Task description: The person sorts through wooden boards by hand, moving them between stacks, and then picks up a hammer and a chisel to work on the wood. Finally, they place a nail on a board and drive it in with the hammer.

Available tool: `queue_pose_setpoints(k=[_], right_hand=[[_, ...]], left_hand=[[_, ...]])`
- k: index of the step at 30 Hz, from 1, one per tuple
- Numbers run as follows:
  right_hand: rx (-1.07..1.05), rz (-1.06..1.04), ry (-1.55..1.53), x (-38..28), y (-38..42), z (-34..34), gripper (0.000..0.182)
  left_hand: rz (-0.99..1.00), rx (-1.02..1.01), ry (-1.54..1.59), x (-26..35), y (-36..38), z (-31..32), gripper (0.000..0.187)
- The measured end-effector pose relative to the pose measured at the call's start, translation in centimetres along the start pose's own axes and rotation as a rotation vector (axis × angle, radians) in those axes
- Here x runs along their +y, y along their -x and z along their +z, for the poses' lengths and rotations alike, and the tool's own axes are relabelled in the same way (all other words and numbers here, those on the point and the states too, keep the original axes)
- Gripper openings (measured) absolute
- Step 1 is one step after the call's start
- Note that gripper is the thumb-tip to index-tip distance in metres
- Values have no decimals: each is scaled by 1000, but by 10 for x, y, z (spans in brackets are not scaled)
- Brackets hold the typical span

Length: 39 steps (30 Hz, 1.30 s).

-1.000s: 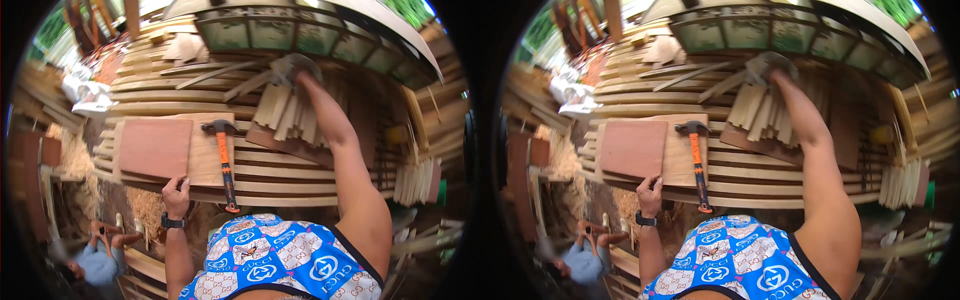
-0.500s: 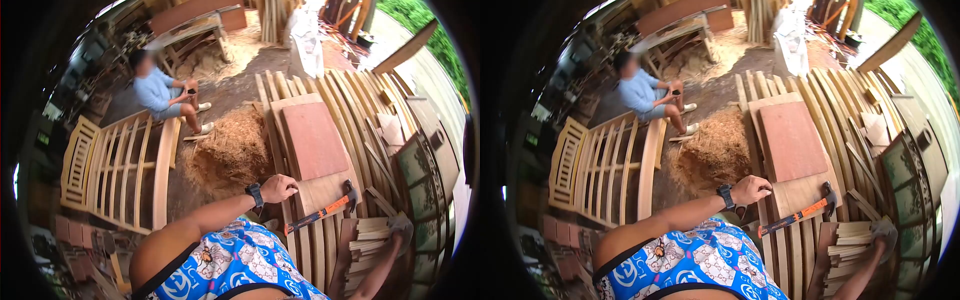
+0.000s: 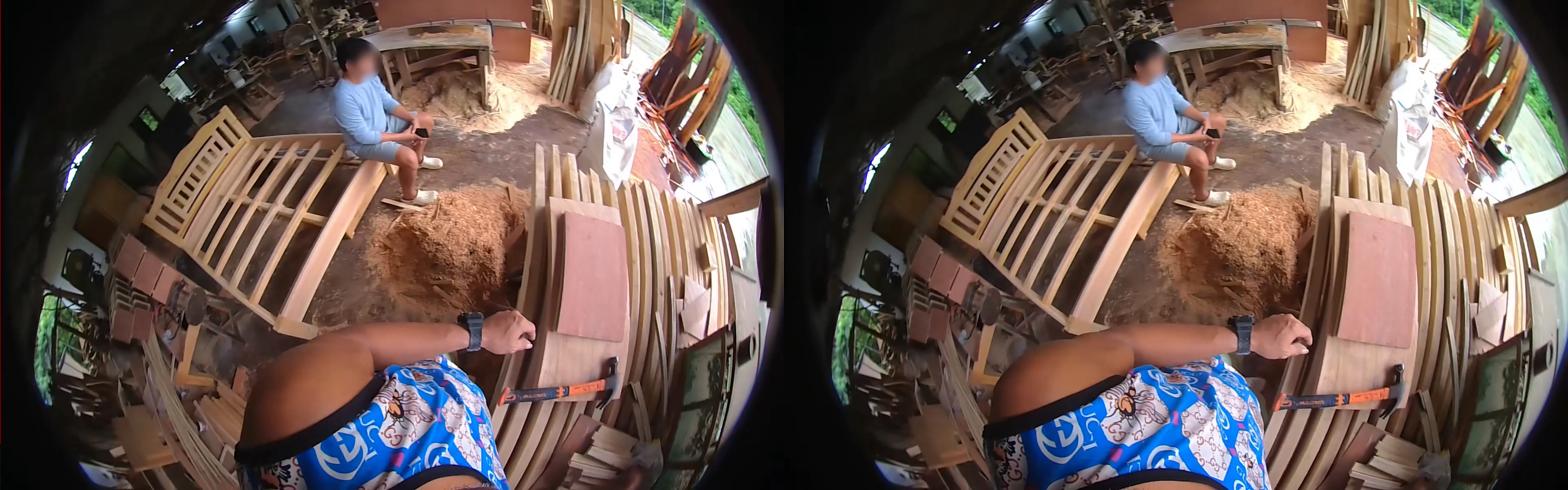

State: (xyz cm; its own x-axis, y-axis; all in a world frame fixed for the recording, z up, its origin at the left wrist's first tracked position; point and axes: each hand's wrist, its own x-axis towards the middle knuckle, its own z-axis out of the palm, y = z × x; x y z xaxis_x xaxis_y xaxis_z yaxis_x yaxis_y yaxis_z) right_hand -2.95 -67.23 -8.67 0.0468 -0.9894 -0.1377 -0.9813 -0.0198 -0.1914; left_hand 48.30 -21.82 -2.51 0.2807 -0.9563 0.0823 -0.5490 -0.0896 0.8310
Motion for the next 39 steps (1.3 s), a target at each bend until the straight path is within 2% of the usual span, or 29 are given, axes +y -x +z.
queue_pose_setpoints(k=[6,9,12,15,17,19,21,22,23,27,34,39], right_hand=[[27,26,-71,-12,6,0,21],[48,43,-121,-9,10,-2,20],[60,71,-211,5,17,-5,20],[81,85,-386,20,19,-14,20],[111,134,-561,55,16,-13,20],[134,184,-743,84,18,-16,19],[172,222,-901,104,21,-24,19],[205,245,-961,116,32,-27,19],[216,261,-1017,124,39,-30,19],[252,309,-1191,139,55,-39,19],[272,395,-1309,167,94,-39,18],[323,419,-1315,168,117,-61,18]], left_hand=[[-6,-28,31,-8,13,-7,24],[22,46,6,-21,17,-6,23],[-5,36,10,-24,24,-9,24],[-74,-22,2,-16,30,-21,24],[-51,-18,-39,-23,30,-20,25],[68,24,-58,-40,29,-10,24],[-5,-34,-17,-23,32,-21,25],[55,0,-31,-20,33,-22,27],[-27,-77,-59,-18,35,-27,31],[8,-103,-18,-23,37,-24,28],[49,-111,16,-22,27,-26,23],[-20,-174,44,-24,15,-28,24]])
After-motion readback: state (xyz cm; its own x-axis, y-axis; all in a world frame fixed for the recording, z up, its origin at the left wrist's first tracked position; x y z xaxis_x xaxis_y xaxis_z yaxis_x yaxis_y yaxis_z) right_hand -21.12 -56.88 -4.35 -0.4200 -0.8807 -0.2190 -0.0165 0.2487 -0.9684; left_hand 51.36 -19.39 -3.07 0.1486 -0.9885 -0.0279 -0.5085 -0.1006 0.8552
